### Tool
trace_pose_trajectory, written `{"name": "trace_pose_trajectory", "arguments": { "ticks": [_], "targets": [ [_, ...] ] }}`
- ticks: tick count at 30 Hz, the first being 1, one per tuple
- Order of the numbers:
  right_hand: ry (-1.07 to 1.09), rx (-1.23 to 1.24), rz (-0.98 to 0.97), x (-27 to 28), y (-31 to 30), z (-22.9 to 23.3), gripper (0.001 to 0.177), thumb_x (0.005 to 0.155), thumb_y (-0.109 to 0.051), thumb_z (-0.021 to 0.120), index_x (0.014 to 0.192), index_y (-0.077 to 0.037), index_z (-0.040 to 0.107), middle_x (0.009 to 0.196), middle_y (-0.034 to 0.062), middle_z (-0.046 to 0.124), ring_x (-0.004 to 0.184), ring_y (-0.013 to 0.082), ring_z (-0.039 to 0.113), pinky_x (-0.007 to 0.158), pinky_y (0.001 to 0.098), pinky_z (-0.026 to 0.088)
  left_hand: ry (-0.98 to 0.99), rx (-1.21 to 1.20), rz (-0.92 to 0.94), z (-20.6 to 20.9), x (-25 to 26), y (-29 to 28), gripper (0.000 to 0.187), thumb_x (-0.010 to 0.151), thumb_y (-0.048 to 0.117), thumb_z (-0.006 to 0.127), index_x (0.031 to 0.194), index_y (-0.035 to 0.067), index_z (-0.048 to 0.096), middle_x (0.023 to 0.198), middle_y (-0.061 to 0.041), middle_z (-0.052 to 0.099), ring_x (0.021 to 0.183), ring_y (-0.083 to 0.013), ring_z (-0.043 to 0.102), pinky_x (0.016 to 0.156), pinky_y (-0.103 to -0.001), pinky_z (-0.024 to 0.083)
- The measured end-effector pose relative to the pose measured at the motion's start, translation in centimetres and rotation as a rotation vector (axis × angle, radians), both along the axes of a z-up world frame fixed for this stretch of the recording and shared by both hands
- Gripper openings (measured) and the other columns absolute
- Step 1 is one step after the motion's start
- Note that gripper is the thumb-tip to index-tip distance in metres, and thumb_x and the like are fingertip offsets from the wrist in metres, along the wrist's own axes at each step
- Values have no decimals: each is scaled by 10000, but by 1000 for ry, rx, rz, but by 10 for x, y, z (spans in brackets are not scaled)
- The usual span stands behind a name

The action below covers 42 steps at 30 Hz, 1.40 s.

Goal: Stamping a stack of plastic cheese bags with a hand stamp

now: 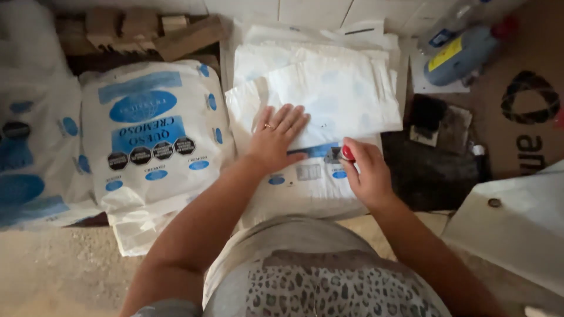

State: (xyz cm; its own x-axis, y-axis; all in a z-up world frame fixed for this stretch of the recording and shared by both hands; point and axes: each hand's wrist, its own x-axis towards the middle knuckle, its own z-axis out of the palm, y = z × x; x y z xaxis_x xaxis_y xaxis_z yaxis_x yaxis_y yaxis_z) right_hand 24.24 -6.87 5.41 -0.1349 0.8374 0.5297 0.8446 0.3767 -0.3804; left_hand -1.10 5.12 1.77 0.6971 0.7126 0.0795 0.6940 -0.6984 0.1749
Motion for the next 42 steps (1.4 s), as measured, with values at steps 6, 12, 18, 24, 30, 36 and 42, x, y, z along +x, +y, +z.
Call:
{"name": "trace_pose_trajectory", "arguments": {
  "ticks": [6,12,18,24,30,36,42],
  "targets": [
    [-3,14,-14,-4,-10,5,413,939,-254,737,1337,-154,691,1092,73,643,982,257,689,852,360,584,-43,-1,6,-11,0,0,994,843,759,591,1647,277,262,1714,-11,242,1583,-265,198,1267,-597,131],
    [477,-260,12,8,10,20,497,862,-38,819,1339,-65,683,1160,187,709,1057,317,706,841,387,610,-176,122,42,-20,2,-9,992,808,673,696,1625,231,346,1646,-65,379,1536,-324,305,1234,-615,235],
    [603,-162,-255,65,8,48,538,949,39,730,1458,-35,570,1157,217,658,1064,302,638,984,440,540,-212,187,63,-29,-10,-16,981,738,473,831,1589,219,415,1617,-77,414,1506,-324,362,1239,-569,254],
    [280,-59,-448,151,0,51,476,1079,-69,649,1530,-44,498,1389,202,610,1200,315,610,1012,421,462,-136,-203,-138,21,-34,-41,620,813,222,740,1404,167,565,1402,-100,588,1234,-369,559,935,-510,484],
    [197,-244,-593,154,9,75,473,1063,-131,574,1526,-173,491,1291,218,664,1091,434,631,947,511,456,113,-640,-115,46,-54,-55,602,708,174,703,1306,241,690,1391,44,590,1359,-256,447,1042,-461,441],
    [123,-250,-572,153,18,40,464,1061,-147,551,1519,-179,482,1359,175,651,1186,429,596,1000,550,404,-52,-531,-161,39,-59,-54,258,751,207,840,993,229,753,1145,24,646,1032,-256,617,752,-447,517],
    [231,-198,-446,179,34,39,438,1019,-53,603,1450,-117,561,1240,181,677,1072,355,642,955,444,472,-112,-529,-119,5,-59,-49,73,876,335,718,847,282,759,1013,100,687,1116,-214,623,865,-399,515]
  ]
}}
